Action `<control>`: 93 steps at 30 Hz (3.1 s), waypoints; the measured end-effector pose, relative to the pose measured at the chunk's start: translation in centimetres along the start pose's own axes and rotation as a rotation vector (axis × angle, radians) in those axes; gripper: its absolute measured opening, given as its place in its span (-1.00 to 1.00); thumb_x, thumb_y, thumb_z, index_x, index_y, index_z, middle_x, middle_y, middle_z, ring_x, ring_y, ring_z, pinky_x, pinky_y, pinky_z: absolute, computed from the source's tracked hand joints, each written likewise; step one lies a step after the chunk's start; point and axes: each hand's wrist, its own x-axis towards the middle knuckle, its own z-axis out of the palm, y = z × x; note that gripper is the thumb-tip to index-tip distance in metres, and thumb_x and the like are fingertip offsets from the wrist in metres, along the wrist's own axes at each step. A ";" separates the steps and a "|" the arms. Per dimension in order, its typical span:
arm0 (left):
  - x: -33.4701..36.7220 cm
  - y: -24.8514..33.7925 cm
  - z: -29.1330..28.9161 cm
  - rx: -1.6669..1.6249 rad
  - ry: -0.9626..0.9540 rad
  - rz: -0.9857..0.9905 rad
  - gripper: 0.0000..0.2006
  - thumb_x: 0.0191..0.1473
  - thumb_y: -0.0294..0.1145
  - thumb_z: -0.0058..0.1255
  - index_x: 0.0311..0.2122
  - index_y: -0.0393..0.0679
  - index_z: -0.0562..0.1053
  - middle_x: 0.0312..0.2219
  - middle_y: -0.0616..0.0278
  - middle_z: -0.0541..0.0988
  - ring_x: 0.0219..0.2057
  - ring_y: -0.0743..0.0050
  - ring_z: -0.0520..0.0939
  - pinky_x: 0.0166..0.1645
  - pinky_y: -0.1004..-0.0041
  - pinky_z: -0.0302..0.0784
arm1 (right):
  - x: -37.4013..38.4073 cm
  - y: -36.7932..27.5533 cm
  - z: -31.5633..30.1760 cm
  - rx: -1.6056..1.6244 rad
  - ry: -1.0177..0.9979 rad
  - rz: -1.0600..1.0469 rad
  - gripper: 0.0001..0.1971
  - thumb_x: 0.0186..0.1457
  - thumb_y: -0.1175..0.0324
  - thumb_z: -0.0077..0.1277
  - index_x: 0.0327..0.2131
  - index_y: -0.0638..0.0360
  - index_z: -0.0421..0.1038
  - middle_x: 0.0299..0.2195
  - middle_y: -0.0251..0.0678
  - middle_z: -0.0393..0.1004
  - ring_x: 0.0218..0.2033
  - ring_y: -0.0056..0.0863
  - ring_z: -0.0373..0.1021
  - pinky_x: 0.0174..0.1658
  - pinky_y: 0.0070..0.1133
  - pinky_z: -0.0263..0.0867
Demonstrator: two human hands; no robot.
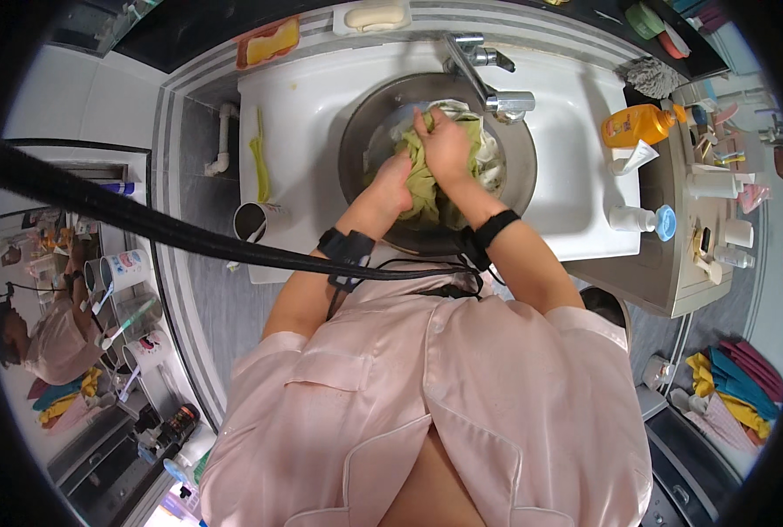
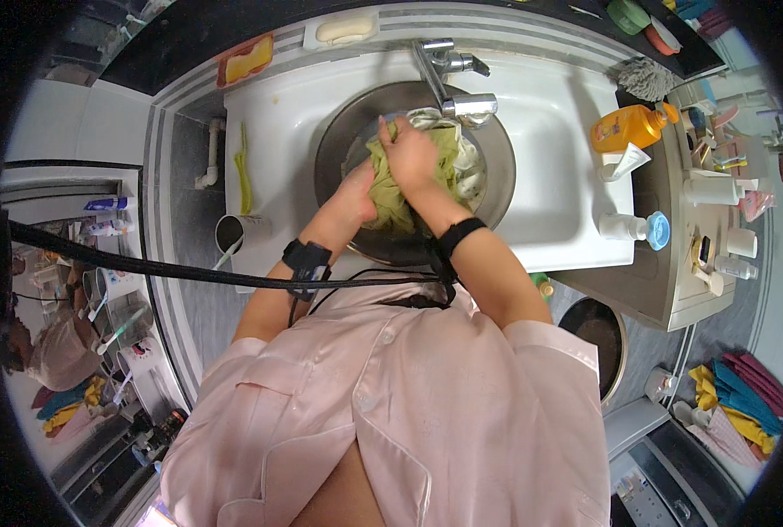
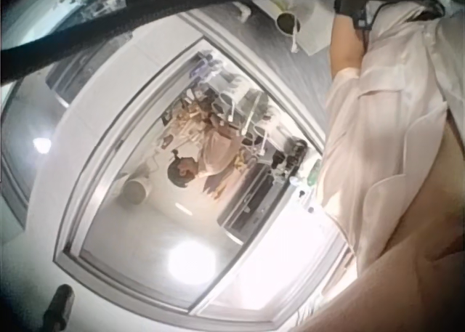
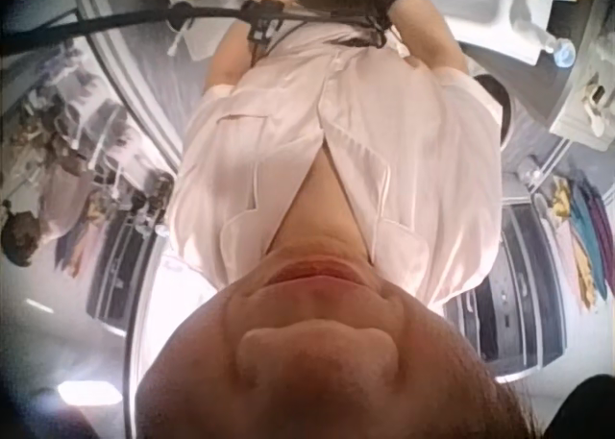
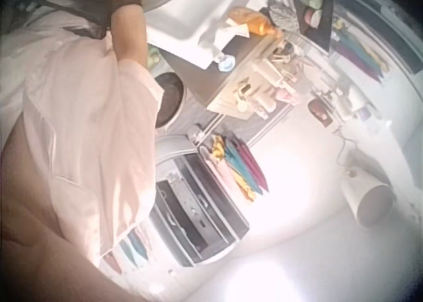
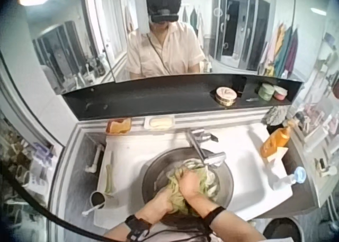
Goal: Hand washing a green garment in a basin at a bathroom sink.
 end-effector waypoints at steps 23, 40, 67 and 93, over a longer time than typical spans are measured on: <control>0.3 3.6 -2.4 0.159 -0.036 0.112 -0.63 0.12 -0.03 -0.26 -0.11 -0.05 0.36 -0.23 0.22 0.50 -0.22 0.32 0.52 -0.10 0.31 0.42 | -5.0 -3.7 0.1 0.005 -0.035 -0.438 -0.66 0.06 0.06 -0.14 -0.56 0.11 0.40 -0.67 -0.10 0.39 -0.68 -0.16 0.38 -0.64 -0.37 0.28; -1.8 3.2 0.0 0.161 0.052 0.136 -0.68 -0.07 -0.20 0.01 -0.18 -0.04 0.36 -0.20 0.05 0.42 -0.11 0.32 0.42 -0.01 0.40 0.28 | -3.4 -3.4 0.6 0.079 -0.055 -0.275 -0.59 0.06 0.01 -0.14 -0.60 0.16 0.37 -0.72 -0.04 0.37 -0.67 -0.11 0.37 -0.59 -0.30 0.28; -1.6 3.1 0.4 0.052 -0.095 0.016 -0.64 0.19 -0.16 -0.33 -0.04 -0.15 0.32 -0.13 0.18 0.46 -0.12 0.32 0.49 -0.01 0.27 0.39 | -1.4 -2.8 1.2 0.070 -0.076 -0.053 -0.59 0.07 0.02 -0.13 -0.59 0.18 0.35 -0.72 -0.04 0.35 -0.63 -0.08 0.36 -0.56 -0.31 0.27; -0.3 2.2 1.3 -0.002 0.043 0.014 -0.60 0.13 -0.03 -0.23 -0.11 -0.12 0.38 -0.16 0.19 0.48 -0.14 0.31 0.50 -0.05 0.25 0.39 | 1.3 -0.7 1.3 0.027 -0.065 0.009 -0.55 0.09 -0.01 -0.16 -0.60 0.21 0.32 -0.66 0.01 0.37 -0.57 0.02 0.34 -0.53 -0.26 0.24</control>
